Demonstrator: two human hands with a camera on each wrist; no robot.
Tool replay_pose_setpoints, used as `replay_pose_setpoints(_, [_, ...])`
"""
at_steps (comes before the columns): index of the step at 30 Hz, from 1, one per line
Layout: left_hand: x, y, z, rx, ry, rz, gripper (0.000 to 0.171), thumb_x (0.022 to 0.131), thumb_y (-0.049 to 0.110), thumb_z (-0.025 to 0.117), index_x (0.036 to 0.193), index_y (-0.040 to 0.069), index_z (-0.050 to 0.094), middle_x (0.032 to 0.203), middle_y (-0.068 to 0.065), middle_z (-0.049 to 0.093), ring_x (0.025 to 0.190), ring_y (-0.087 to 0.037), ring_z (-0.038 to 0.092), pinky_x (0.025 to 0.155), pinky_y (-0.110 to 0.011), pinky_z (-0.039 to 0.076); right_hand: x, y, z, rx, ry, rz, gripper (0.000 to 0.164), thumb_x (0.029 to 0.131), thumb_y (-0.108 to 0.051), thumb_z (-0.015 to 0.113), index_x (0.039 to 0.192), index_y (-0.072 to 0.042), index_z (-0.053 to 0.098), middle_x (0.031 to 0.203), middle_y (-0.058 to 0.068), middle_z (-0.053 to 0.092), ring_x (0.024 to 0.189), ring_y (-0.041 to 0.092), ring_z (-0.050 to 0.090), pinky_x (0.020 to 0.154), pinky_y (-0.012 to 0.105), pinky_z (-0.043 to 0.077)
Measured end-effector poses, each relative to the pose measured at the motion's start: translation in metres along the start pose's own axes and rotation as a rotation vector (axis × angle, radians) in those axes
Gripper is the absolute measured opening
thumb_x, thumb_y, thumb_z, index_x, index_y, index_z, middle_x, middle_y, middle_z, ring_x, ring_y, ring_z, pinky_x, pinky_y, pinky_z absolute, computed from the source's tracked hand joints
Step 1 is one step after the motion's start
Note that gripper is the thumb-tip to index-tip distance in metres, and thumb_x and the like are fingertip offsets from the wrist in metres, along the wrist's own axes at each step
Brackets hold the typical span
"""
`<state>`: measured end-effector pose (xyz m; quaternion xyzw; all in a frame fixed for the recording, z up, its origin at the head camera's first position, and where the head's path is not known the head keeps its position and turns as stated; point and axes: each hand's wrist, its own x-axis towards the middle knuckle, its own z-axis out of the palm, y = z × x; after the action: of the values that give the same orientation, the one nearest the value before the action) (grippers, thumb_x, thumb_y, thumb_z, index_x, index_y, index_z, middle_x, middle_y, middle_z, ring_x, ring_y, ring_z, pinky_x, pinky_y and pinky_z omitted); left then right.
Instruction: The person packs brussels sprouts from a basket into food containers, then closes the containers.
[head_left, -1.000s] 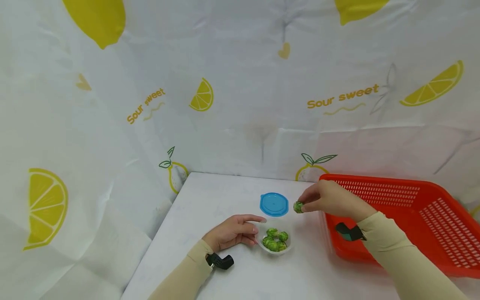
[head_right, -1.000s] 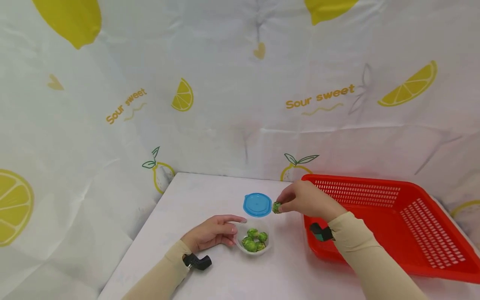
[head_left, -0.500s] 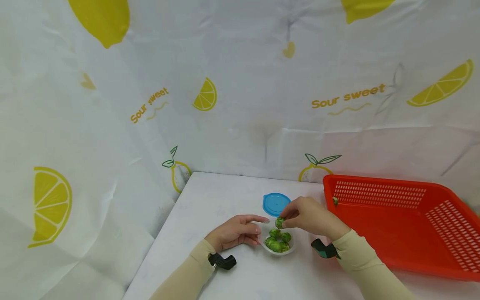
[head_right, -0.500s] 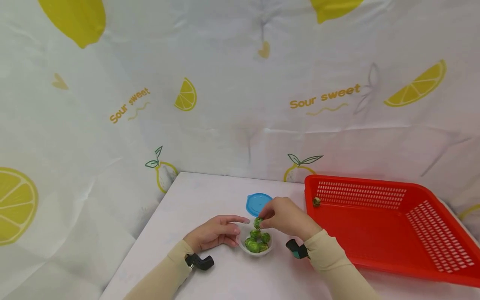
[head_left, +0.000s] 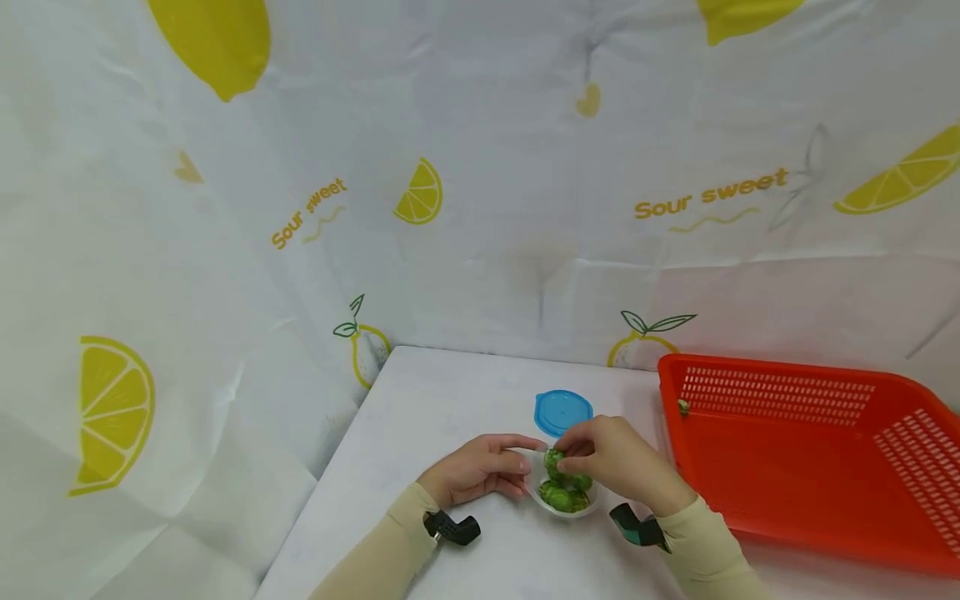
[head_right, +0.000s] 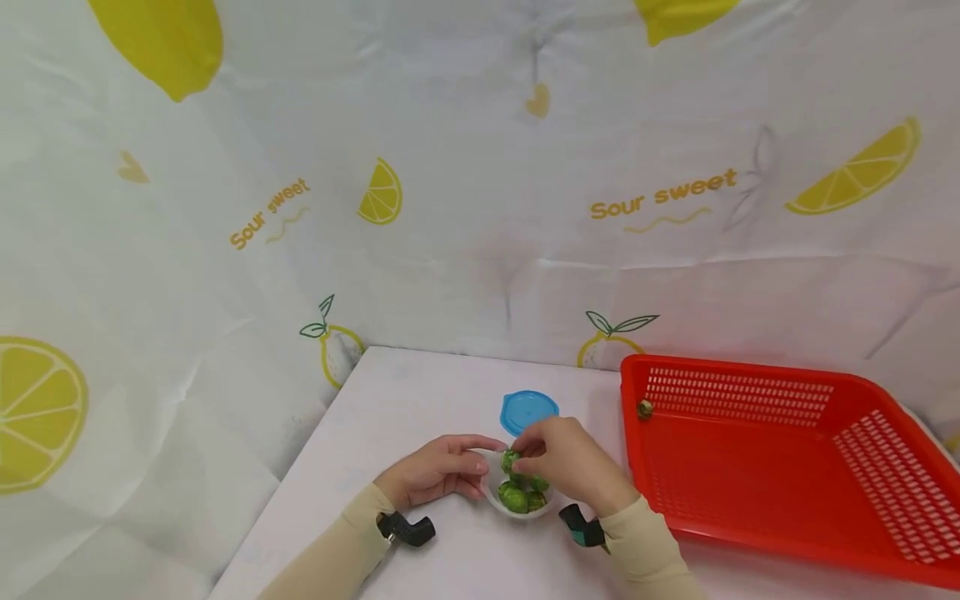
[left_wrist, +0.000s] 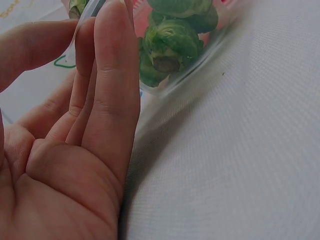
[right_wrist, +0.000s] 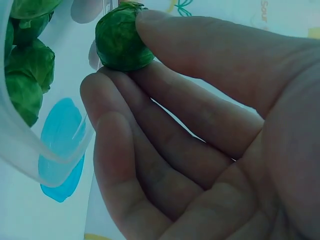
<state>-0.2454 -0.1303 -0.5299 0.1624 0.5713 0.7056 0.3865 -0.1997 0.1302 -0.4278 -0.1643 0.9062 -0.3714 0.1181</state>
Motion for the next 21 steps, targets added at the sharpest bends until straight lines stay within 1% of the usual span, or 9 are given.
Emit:
replay_pose_setpoints(4, [-0.002, -0.001, 0.0, -0.003, 0.001, 0.003, 0.05, 0.106, 0.017, 0.068, 0.155, 0.014, 0.059, 0.096, 0.0, 0.072, 0.088, -0.013, 0.077, 0.084, -0.027, 0.066, 0.002, 0.001, 0.006, -0.003, -0.001, -0.01, 0.019, 0.092, -0.019, 0.087, 0.107, -0.01, 0.084, 0.092, -0.004, 0.078, 0.086, 0.012, 0.07, 0.077, 0.029, 0.065])
replay_pose_setpoints(10, [-0.004, -0.002, -0.001, -0.013, -0.002, 0.005, 0.05, 0.106, 0.015, 0.067, 0.155, 0.013, 0.058, 0.095, 0.001, 0.073, 0.087, -0.013, 0.078, 0.083, -0.026, 0.066, 0.003, 0.0, 0.014, 0.009, -0.026, -0.004, 0.019, 0.092, -0.018, 0.087, 0.108, -0.009, 0.083, 0.093, -0.003, 0.079, 0.086, 0.013, 0.071, 0.079, 0.032, 0.067])
replay_pose_setpoints(14, [-0.002, -0.002, 0.001, -0.015, -0.014, 0.01, 0.049, 0.107, 0.014, 0.066, 0.156, 0.012, 0.057, 0.096, 0.001, 0.073, 0.088, -0.013, 0.078, 0.083, -0.025, 0.066, 0.002, -0.001, 0.014, -0.004, -0.014, 0.014, 0.018, 0.091, -0.016, 0.087, 0.107, -0.009, 0.083, 0.092, -0.003, 0.078, 0.085, 0.012, 0.07, 0.078, 0.033, 0.067])
replay_pose_setpoints(21, [0.0, -0.001, 0.0, -0.012, -0.007, 0.003, 0.049, 0.107, 0.015, 0.067, 0.155, 0.013, 0.058, 0.094, 0.001, 0.074, 0.087, -0.013, 0.078, 0.083, -0.026, 0.066, 0.002, -0.003, 0.013, -0.02, 0.017, 0.025, 0.021, 0.093, -0.016, 0.086, 0.111, -0.006, 0.083, 0.096, -0.001, 0.08, 0.087, 0.013, 0.071, 0.079, 0.035, 0.068])
